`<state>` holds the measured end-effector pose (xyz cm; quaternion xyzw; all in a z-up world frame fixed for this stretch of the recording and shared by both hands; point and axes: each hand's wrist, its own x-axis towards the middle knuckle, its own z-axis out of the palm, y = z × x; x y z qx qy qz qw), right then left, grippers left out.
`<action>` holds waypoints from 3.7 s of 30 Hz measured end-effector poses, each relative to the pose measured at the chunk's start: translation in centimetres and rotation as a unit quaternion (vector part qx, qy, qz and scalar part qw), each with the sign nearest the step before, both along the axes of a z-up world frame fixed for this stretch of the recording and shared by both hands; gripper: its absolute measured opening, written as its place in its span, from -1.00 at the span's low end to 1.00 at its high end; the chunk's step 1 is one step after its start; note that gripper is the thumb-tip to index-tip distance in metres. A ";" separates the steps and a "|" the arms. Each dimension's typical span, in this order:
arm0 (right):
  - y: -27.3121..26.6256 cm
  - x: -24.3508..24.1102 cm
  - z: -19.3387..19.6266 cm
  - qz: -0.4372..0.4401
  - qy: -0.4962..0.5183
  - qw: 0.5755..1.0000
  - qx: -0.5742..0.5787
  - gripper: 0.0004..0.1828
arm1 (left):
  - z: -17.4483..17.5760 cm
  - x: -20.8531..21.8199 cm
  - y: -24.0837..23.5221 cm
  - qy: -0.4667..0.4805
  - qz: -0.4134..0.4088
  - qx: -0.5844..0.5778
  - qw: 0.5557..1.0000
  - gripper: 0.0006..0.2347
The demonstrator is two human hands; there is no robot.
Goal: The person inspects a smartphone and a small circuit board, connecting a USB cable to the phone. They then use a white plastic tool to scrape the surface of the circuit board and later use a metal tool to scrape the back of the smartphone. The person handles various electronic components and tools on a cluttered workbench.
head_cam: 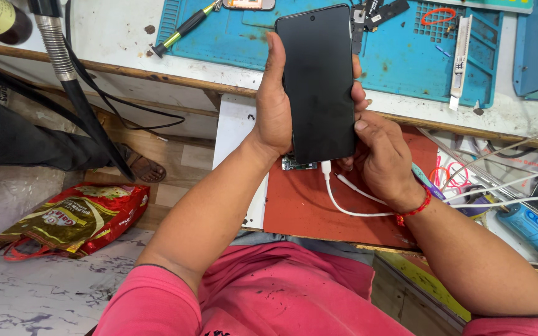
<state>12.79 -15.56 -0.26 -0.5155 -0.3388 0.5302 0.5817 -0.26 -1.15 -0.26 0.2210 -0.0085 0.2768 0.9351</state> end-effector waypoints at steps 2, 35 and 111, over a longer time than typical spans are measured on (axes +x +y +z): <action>0.0 0.1 0.0 -0.001 -0.010 1.000 0.001 -0.62 | 0.1 0.0 0.0 0.005 0.001 0.002 1.000 -0.25; -0.5 -2.7 5.1 -0.035 -0.660 0.722 0.204 -0.46 | -0.7 0.4 -0.2 -0.140 -0.025 -0.049 0.989 -0.22; -0.1 -1.2 1.0 -0.001 0.133 0.991 -0.012 -0.42 | -0.4 0.1 -0.1 -0.056 0.005 0.002 0.998 -0.08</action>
